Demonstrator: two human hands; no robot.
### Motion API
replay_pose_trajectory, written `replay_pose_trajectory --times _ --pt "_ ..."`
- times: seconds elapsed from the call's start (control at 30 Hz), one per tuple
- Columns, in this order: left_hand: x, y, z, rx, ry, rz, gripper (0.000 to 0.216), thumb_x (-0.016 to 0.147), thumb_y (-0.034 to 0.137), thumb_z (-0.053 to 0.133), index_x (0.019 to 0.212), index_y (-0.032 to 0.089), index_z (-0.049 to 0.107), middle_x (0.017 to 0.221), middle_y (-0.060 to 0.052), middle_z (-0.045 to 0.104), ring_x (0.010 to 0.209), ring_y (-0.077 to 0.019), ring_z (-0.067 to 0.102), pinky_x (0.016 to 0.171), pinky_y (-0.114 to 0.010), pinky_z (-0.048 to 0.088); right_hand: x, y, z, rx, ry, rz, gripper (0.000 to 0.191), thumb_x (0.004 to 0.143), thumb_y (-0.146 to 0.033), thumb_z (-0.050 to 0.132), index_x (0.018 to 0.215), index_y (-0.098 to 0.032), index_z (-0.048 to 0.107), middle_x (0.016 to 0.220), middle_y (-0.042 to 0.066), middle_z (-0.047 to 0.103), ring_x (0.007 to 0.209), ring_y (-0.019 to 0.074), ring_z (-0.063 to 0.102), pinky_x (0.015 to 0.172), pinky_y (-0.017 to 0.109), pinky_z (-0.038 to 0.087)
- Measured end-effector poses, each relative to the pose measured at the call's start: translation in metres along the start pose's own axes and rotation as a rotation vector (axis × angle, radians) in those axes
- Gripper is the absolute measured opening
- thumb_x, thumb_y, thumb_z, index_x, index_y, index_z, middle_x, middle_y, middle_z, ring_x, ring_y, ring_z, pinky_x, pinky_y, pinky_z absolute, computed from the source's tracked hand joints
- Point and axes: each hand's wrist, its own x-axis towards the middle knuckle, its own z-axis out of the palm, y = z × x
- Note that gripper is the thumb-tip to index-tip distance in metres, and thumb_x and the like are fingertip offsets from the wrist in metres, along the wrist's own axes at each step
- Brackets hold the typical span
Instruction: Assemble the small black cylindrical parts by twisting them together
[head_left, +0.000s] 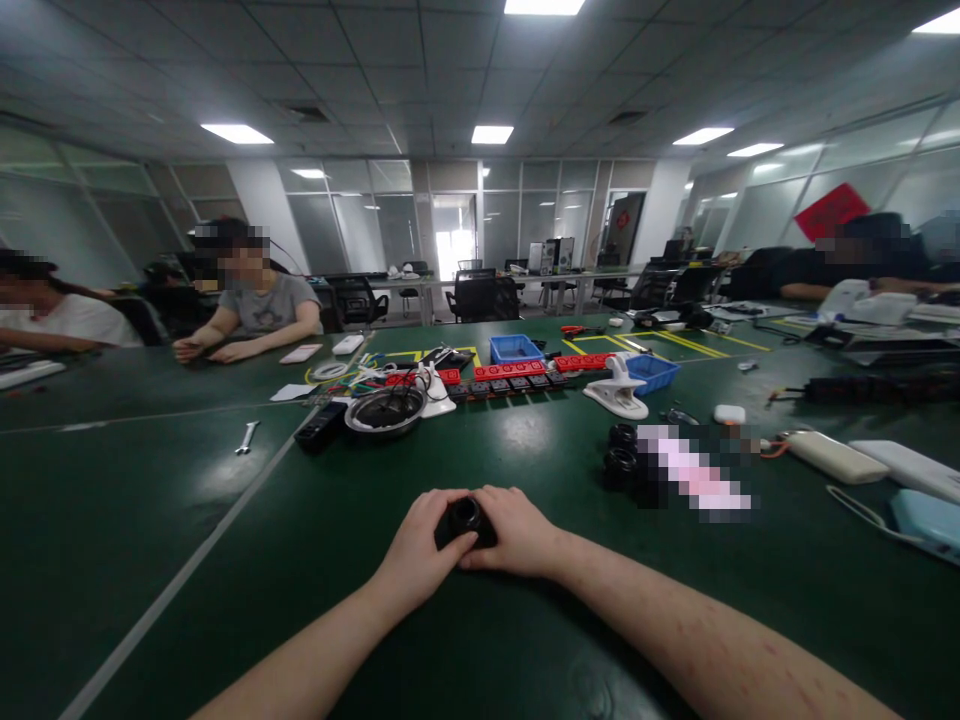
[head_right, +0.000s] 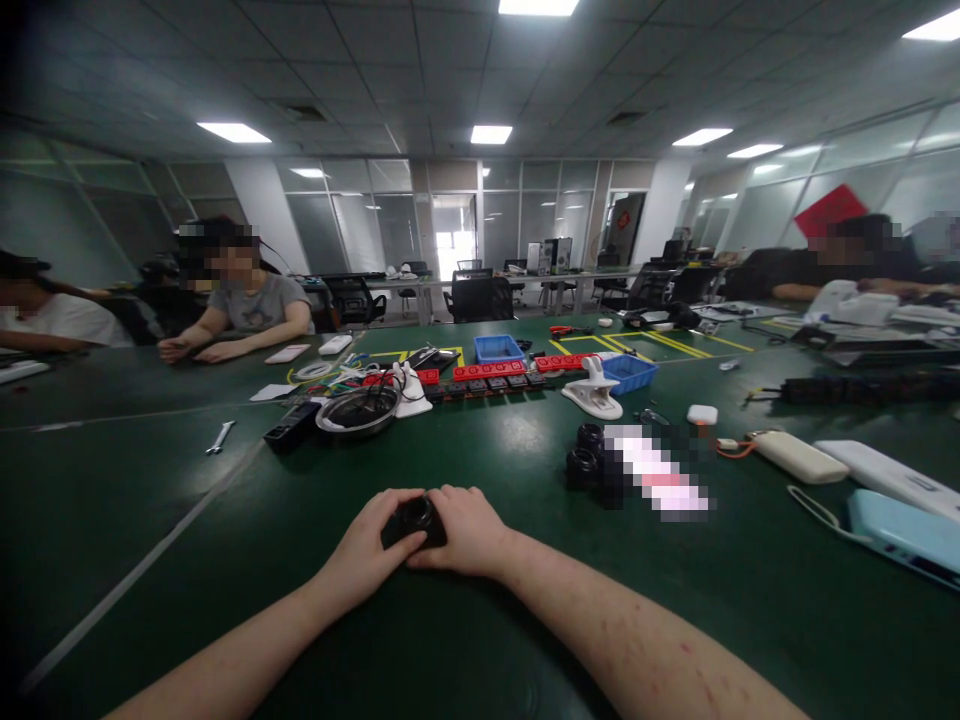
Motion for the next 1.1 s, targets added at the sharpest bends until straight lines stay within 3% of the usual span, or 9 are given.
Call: replay_pose_trajectory --times 0.17,0.27,0.4,0.5,0.63,0.73,0.87,1.1 --pt "-0.001 -0.003 -0.001 0.000 -0.021 0.028 0.038 0.076 0.024 0.054 0.114 0.024 0.049 0.109 -0.006 0.053 0.104 -0.0230 0.048 0.090 -0.039 0.039 0.005 0.018 -0.011 0.252 -0.193 -0.106 0.027 0.069 -0.030 0.064 0.091 -0.015 0.057 0.086 0.002 0.058 0.077 0.0149 0.053 0.066 0.024 0.040" --pt "-0.001 -0.004 -0.002 0.016 -0.022 0.024 0.039 0.076 0.024 0.054 0.115 0.025 0.049 0.110 -0.006 0.052 0.104 -0.0237 0.047 0.090 -0.040 0.039 0.006 0.023 -0.009 0.313 -0.189 -0.073 0.024 0.068 -0.024 0.066 0.089 -0.015 0.057 0.082 0.000 0.057 0.073 0.0130 0.052 0.062 0.022 0.039" --pt "-0.001 -0.004 -0.001 0.022 -0.001 0.026 0.038 0.075 0.025 0.056 0.112 0.024 0.051 0.107 -0.006 0.053 0.103 -0.0241 0.048 0.089 -0.041 0.039 0.005 0.020 -0.003 0.304 -0.152 0.025 0.027 0.064 -0.028 0.069 0.083 -0.016 0.055 0.075 -0.002 0.056 0.067 0.0117 0.051 0.056 0.020 0.037" --pt "-0.002 -0.002 0.002 0.020 0.032 0.012 0.036 0.072 0.025 0.058 0.108 0.022 0.052 0.104 -0.006 0.054 0.100 -0.0243 0.049 0.087 -0.042 0.040 0.002 0.010 -0.002 0.168 -0.121 0.060 0.032 0.063 -0.039 0.068 0.080 -0.016 0.053 0.073 -0.001 0.057 0.063 0.0130 0.051 0.052 0.021 0.036" --pt "-0.003 -0.002 0.006 0.019 0.063 0.010 0.035 0.072 0.022 0.058 0.106 0.021 0.052 0.104 -0.006 0.054 0.100 -0.0237 0.049 0.088 -0.042 0.040 -0.001 -0.004 -0.002 -0.115 -0.049 0.049 0.037 0.067 -0.047 0.060 0.084 -0.015 0.053 0.079 0.006 0.059 0.070 0.0192 0.054 0.061 0.028 0.039" --pt "-0.002 -0.003 0.003 -0.001 0.012 0.020 0.036 0.072 0.021 0.057 0.108 0.021 0.052 0.107 -0.006 0.053 0.101 -0.0231 0.049 0.088 -0.040 0.040 -0.003 -0.006 -0.001 -0.189 -0.045 0.040 0.045 0.066 -0.053 0.059 0.088 -0.015 0.053 0.084 0.008 0.059 0.076 0.0226 0.055 0.067 0.033 0.040" --pt "0.001 -0.006 -0.004 -0.039 -0.087 0.000 0.044 0.073 0.023 0.058 0.116 0.024 0.049 0.112 -0.007 0.053 0.104 -0.0236 0.048 0.087 -0.039 0.041 -0.002 0.003 -0.003 -0.143 -0.040 0.001 0.055 0.062 -0.059 0.061 0.094 -0.015 0.053 0.088 0.008 0.057 0.081 0.0236 0.053 0.071 0.035 0.039" --pt "0.002 -0.004 -0.006 -0.062 -0.088 0.011 0.043 0.074 0.024 0.058 0.116 0.025 0.050 0.110 -0.006 0.052 0.102 -0.0229 0.048 0.086 -0.038 0.041 0.003 0.018 -0.010 0.106 -0.115 -0.082 0.034 0.070 -0.044 0.062 0.091 -0.018 0.057 0.087 0.003 0.056 0.081 0.0173 0.051 0.069 0.027 0.036"
